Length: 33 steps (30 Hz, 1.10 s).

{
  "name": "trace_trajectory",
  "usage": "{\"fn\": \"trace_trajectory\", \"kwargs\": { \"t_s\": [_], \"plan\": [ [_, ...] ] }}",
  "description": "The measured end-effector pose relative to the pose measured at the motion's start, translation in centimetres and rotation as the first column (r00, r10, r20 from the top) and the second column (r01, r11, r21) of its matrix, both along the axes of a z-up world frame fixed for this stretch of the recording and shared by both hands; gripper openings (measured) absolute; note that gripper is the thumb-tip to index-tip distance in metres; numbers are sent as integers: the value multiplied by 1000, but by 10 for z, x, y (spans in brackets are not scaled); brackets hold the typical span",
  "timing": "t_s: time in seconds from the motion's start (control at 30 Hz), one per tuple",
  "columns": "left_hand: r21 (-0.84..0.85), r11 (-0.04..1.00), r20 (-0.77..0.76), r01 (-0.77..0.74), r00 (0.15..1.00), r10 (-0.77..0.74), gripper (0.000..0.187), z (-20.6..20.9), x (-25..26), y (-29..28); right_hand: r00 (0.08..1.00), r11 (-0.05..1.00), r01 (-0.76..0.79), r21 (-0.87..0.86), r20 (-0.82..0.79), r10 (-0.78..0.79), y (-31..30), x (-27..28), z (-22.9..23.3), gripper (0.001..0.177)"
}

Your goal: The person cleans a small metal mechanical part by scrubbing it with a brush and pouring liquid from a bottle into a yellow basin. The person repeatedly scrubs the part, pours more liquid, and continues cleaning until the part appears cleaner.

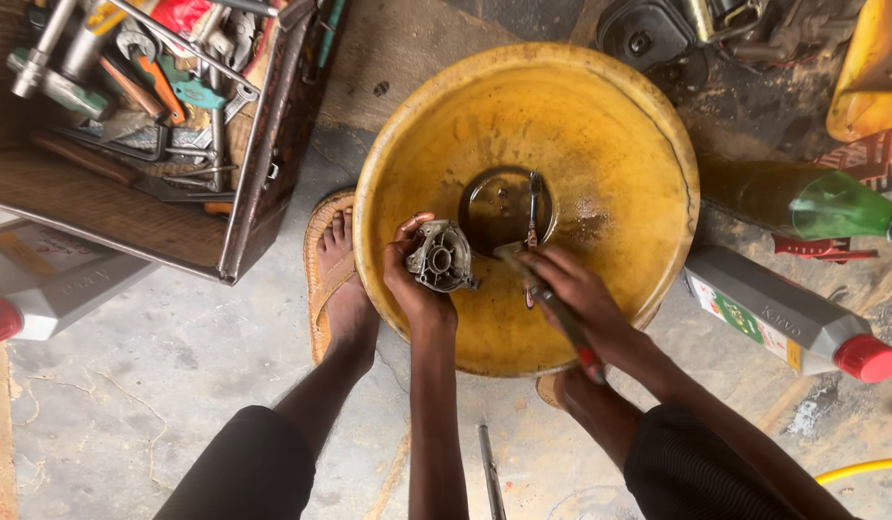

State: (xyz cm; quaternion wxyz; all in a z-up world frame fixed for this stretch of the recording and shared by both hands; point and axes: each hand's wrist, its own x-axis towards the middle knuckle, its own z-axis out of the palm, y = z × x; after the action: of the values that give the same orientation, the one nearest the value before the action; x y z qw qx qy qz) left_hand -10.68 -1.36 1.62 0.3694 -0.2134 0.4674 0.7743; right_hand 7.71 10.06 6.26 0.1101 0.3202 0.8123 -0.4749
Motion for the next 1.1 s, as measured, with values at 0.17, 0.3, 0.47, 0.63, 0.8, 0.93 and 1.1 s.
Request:
{"fn": "trace_trajectory", "kwargs": {
  "t_s": [0.17,0.3,0.47,0.63,0.8,0.93,1.1],
  "plan": [
    [-103,995,-13,15,1000,-16,44,21,-4,10,939,800,-167,576,-155,308,-7,-40,-52,53],
    [-98,995,55,-7,998,12,42,44,-10,17,896,817,-426,388,58,440,-22,-29,-57,40],
    [-54,998,78,31,997,-27,40,37,-11,14,912,818,-380,432,27,409,-13,-6,-31,57],
    [-200,970,-62,135,987,-150,33,6,-3,10,992,991,-125,-41,-3,125,3,-22,37,62],
    [-134,979,-74,153,984,-164,30,-20,25,15,878,970,-104,219,-438,193,-1,-40,44,52],
    [-290,917,-121,275,940,-320,36,-13,36,21,935,999,-4,36,-353,17,17,-34,35,52],
    [-270,942,9,198,979,-203,41,-22,44,21,887,982,-177,69,-421,189,-13,-18,23,40]
  ]
}}
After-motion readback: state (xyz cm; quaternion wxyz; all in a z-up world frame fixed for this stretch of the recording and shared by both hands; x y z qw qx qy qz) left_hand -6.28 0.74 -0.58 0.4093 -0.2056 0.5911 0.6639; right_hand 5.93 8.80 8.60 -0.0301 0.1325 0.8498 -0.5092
